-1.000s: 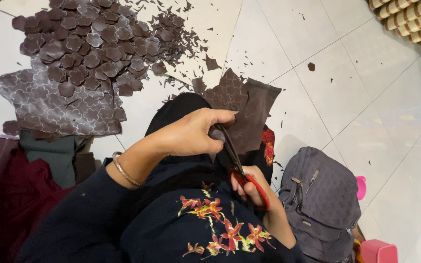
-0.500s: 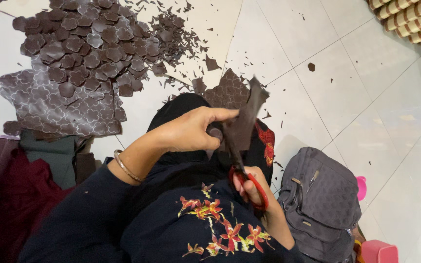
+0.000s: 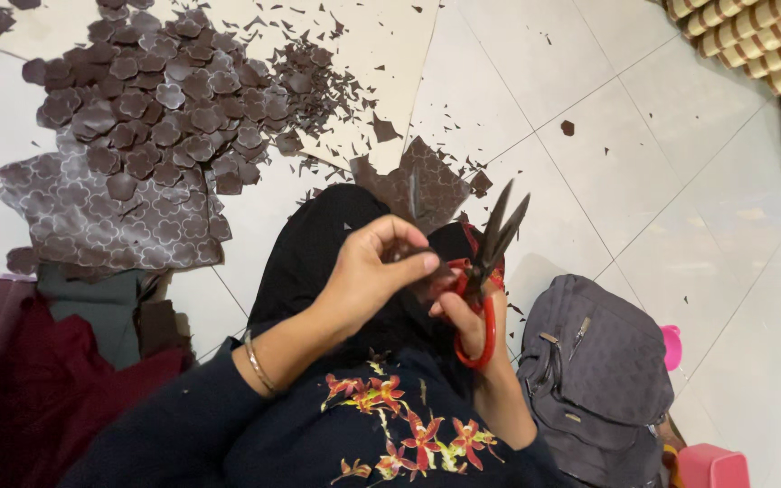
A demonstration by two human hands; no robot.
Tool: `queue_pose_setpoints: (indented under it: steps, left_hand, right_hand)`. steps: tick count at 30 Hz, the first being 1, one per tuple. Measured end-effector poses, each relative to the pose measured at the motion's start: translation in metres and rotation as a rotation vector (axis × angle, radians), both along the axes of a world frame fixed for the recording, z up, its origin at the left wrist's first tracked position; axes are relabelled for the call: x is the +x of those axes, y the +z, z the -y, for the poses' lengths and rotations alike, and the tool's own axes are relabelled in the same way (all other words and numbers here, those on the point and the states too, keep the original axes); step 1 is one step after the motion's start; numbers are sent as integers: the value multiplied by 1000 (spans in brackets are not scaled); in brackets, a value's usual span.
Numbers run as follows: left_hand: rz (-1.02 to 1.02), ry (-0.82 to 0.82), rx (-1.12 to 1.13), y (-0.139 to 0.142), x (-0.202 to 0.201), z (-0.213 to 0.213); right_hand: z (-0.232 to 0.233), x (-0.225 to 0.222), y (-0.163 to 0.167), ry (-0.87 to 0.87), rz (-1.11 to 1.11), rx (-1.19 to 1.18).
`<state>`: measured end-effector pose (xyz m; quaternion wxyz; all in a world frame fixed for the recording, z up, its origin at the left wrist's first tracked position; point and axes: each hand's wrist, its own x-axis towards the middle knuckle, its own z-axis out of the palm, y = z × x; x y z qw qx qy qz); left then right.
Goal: The person sits on the floor and uses red-handled scissors to cut flower-shaped pieces from a brown patterned sheet. The cut shapes are placed in a growing pile on the floor, and the person continues cutting multiple shapes from the same sheet.
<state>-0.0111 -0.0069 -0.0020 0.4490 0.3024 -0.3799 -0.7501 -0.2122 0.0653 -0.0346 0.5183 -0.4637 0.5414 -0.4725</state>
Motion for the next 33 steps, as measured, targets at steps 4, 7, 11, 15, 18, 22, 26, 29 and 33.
queue_pose_setpoints:
  steps: [4, 7, 11, 15, 18, 22, 26, 29, 33]
  left_hand:
    - [42, -112, 4, 1, 2, -6]
    - [80, -167, 2, 4, 8, -6]
    - [73, -61, -4, 9, 10, -5]
    - [-62, 1, 72, 14, 12, -3]
    - [-45, 22, 51, 17, 15, -4]
    - [31, 31, 9, 20, 16, -5]
    - [17, 33, 23, 22, 16, -7]
    - [28, 21, 17, 23, 17, -9]
    - [16, 31, 26, 25, 16, -12]
  right_hand:
    - [1, 2, -1, -112, 100, 20]
    - [5, 0, 3, -78, -46, -94]
    - [7, 2, 19, 27, 76, -53]
    - [-2, 3, 42, 224, -7, -75]
    - [-7, 6, 51, 290, -41, 19]
    - [-10, 7, 55, 361, -55, 93]
    - [-11, 8, 57, 392, -119, 101]
    - [-10, 9, 57, 399, -135, 104]
    - [-10, 9, 50, 395, -128, 109]
